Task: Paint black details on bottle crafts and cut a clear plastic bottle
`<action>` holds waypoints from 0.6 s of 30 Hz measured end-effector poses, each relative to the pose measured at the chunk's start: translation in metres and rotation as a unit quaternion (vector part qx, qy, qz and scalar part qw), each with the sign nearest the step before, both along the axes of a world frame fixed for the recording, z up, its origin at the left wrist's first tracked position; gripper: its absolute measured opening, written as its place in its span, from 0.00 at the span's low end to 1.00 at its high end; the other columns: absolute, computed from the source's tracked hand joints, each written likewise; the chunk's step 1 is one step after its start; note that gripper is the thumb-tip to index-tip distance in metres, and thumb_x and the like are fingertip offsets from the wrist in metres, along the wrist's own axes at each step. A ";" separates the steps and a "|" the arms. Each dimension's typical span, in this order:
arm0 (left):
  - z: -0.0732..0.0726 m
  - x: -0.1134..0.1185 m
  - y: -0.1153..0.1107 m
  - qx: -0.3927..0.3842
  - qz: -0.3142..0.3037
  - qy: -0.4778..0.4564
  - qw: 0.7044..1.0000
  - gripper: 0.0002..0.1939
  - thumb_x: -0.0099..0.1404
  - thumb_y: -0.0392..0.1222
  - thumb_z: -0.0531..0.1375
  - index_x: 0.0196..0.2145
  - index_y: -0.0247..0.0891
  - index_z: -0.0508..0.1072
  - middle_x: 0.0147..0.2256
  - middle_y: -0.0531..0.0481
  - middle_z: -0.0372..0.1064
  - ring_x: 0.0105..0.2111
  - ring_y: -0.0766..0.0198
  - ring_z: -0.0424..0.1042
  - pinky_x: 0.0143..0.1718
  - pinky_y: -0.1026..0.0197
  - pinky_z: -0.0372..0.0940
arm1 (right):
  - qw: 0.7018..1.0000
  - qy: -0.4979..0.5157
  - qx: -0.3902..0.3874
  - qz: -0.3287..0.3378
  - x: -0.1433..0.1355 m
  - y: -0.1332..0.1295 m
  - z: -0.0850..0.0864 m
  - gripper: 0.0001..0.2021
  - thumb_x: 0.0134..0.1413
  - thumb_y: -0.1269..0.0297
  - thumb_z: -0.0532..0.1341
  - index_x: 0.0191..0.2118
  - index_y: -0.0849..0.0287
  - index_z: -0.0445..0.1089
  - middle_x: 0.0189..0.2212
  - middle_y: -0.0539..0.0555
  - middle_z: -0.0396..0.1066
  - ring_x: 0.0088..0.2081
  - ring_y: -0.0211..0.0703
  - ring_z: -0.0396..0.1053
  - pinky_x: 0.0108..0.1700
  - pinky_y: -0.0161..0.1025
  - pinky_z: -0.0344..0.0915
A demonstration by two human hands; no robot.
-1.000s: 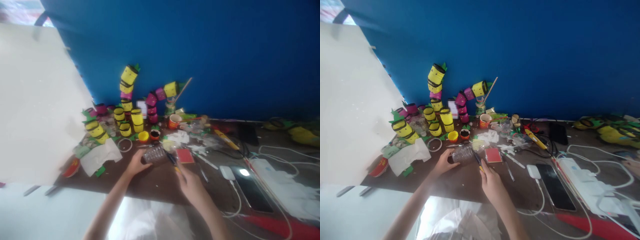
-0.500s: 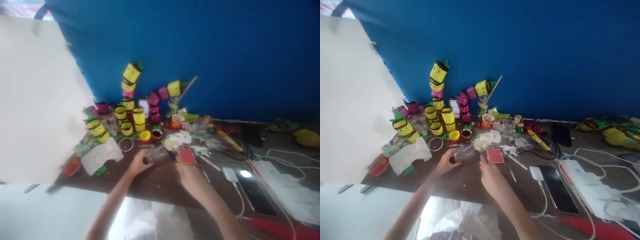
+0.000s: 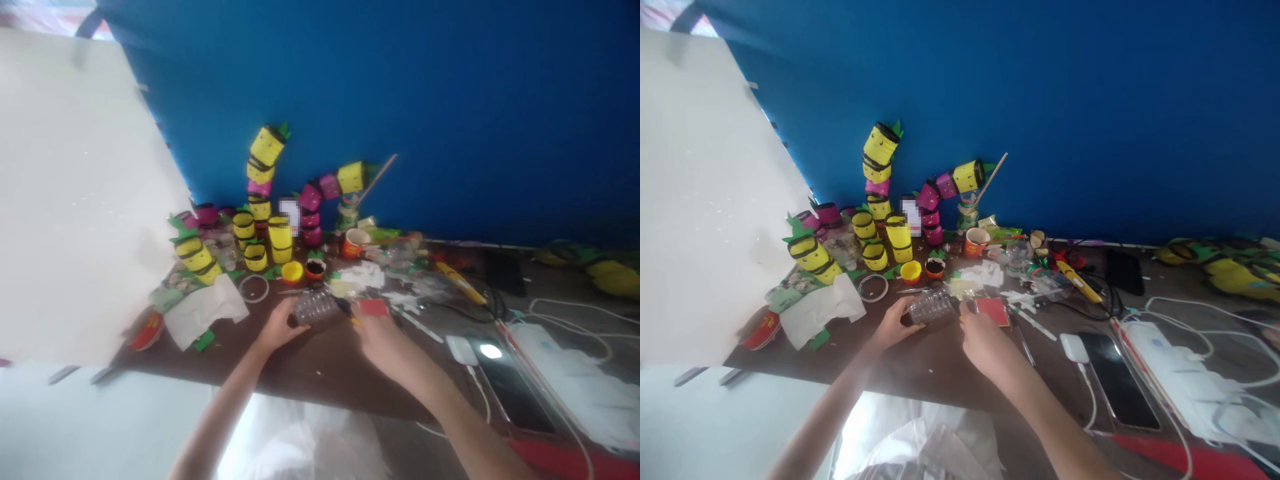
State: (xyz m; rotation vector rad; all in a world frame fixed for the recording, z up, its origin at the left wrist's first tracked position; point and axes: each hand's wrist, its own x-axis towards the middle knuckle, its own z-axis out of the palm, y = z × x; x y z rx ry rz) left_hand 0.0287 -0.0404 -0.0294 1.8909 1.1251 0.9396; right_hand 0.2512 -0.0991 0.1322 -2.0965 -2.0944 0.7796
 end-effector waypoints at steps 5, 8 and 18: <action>-0.002 0.000 0.001 -0.006 0.002 -0.002 1.000 0.33 0.53 0.49 0.67 0.55 0.43 0.63 0.53 0.44 0.65 0.53 0.53 0.67 0.56 0.47 0.63 | 0.998 0.033 0.049 0.008 0.001 0.001 -0.010 0.21 0.54 0.75 0.56 0.55 0.63 0.66 0.32 0.61 0.75 0.35 0.47 0.74 0.35 0.33 0.62; -0.005 0.000 0.001 -0.010 0.008 -0.004 1.000 0.33 0.53 0.49 0.67 0.55 0.43 0.63 0.53 0.44 0.65 0.53 0.53 0.67 0.56 0.47 0.63 | 0.998 0.027 0.064 0.000 0.004 0.000 -0.012 0.20 0.56 0.73 0.55 0.54 0.63 0.67 0.31 0.61 0.76 0.34 0.47 0.74 0.35 0.34 0.63; -0.007 0.000 0.001 -0.010 0.016 -0.003 1.000 0.34 0.52 0.49 0.68 0.55 0.43 0.63 0.53 0.44 0.65 0.54 0.53 0.67 0.56 0.47 0.63 | 0.997 -0.041 0.057 -0.040 0.010 -0.009 -0.026 0.22 0.59 0.68 0.52 0.57 0.64 0.67 0.30 0.62 0.78 0.34 0.51 0.77 0.35 0.38 0.67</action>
